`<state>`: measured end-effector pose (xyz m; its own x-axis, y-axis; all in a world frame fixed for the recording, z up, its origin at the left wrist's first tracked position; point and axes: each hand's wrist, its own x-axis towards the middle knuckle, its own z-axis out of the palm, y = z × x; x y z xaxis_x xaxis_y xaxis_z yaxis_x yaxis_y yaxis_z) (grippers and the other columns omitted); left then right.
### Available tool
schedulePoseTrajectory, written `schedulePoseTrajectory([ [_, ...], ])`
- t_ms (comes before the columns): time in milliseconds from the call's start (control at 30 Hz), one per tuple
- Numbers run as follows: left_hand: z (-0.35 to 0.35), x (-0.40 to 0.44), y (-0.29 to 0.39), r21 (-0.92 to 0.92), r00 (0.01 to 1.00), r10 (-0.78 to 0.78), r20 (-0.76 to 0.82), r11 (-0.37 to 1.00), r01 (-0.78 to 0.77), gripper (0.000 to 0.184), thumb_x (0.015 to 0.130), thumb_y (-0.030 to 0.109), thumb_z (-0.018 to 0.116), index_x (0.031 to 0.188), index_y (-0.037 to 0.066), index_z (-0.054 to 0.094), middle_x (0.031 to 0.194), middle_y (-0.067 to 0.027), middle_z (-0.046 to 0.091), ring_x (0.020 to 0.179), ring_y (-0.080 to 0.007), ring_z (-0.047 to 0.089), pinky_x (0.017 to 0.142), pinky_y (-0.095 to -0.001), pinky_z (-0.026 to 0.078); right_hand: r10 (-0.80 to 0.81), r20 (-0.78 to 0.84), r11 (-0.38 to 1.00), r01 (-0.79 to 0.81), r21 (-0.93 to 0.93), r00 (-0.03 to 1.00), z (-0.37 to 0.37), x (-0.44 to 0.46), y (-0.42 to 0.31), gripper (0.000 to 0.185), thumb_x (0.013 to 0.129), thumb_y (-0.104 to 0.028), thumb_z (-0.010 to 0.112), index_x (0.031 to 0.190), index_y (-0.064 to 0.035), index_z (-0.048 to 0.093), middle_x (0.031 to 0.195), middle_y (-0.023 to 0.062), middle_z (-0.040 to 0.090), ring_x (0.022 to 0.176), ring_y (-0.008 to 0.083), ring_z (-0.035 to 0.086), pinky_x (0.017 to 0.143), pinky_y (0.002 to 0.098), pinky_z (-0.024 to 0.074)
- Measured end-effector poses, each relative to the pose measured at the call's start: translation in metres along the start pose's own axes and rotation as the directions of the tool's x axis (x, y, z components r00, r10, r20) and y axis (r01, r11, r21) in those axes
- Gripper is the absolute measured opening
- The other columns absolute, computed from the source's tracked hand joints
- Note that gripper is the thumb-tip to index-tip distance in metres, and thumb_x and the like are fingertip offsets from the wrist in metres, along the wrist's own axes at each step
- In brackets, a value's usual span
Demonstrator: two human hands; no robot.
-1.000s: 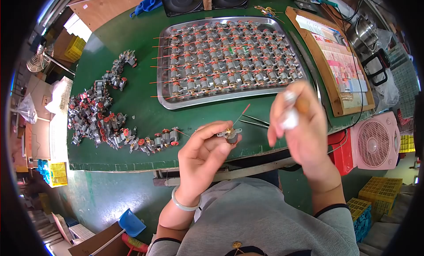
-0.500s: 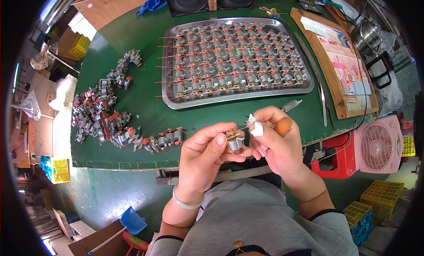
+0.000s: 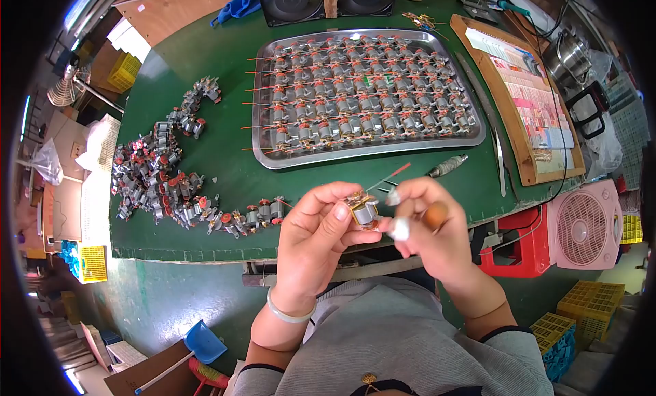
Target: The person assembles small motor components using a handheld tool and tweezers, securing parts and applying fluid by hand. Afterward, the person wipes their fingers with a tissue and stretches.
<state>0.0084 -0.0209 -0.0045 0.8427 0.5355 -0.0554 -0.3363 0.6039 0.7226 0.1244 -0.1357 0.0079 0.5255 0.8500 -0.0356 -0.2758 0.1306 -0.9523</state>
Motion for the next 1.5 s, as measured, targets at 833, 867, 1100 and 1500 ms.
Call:
schedulePoseTrajectory([
  [833, 0.022, 0.007, -0.014, 0.627, 0.708, 0.702, -0.08, 0.588, -0.512, 0.012, 0.084, 0.0, 0.055, 0.096, -0.003, 0.052, 0.088, -0.0091, 0.055, 0.079, -0.0124, 0.05, 0.072, -0.0235, 0.041, -0.397, 0.014, 0.871, 0.382, -0.308, 0.918, 0.023, 0.011, 0.013, 0.032, 0.078, 0.003, 0.059, 0.106, 0.0001, 0.044, 0.061, -0.001, 0.045, 0.051, 0.0034, 0.039, 0.046, 0.0201, 0.0331],
  [867, 0.022, 0.007, -0.014, 0.64, 0.705, 0.706, -0.065, 0.572, -0.513, 0.011, 0.086, 0.002, 0.053, 0.096, -0.003, 0.052, 0.089, -0.0081, 0.055, 0.079, -0.0108, 0.05, 0.072, -0.0226, 0.041, -0.453, 0.066, 0.799, 0.438, -0.412, 0.889, 0.019, 0.011, 0.015, 0.035, 0.078, 0.006, 0.058, 0.108, -0.0002, 0.042, 0.063, -0.0009, 0.045, 0.051, 0.0024, 0.037, 0.045, 0.0187, 0.0312],
  [1100, 0.027, 0.011, -0.011, 0.65, 0.668, 0.743, -0.042, 0.528, -0.547, 0.01, 0.089, 0.007, 0.05, 0.095, -0.001, 0.051, 0.091, -0.0066, 0.056, 0.078, -0.0089, 0.051, 0.071, -0.0224, 0.04, -0.788, 0.264, 0.239, 0.672, -0.701, 0.556, 0.018, 0.031, 0.007, 0.024, 0.074, -0.004, 0.066, 0.094, 0.0007, 0.053, 0.064, 0.0058, 0.05, 0.048, 0.0178, 0.048, 0.041, 0.0272, 0.0379],
  [1500, 0.021, 0.015, -0.008, 0.518, 0.719, 0.694, -0.04, 0.63, -0.579, 0.009, 0.09, 0.007, 0.048, 0.094, -0.001, 0.05, 0.09, -0.0085, 0.057, 0.081, -0.012, 0.053, 0.075, -0.0252, 0.042, 0.188, 0.31, 0.966, -0.232, 0.111, 0.932, 0.002, 0.031, -0.03, 0.019, 0.085, -0.014, 0.06, 0.095, 0.0003, 0.054, 0.068, -0.0022, 0.05, 0.059, 0.0031, 0.046, 0.046, 0.0209, 0.0349],
])
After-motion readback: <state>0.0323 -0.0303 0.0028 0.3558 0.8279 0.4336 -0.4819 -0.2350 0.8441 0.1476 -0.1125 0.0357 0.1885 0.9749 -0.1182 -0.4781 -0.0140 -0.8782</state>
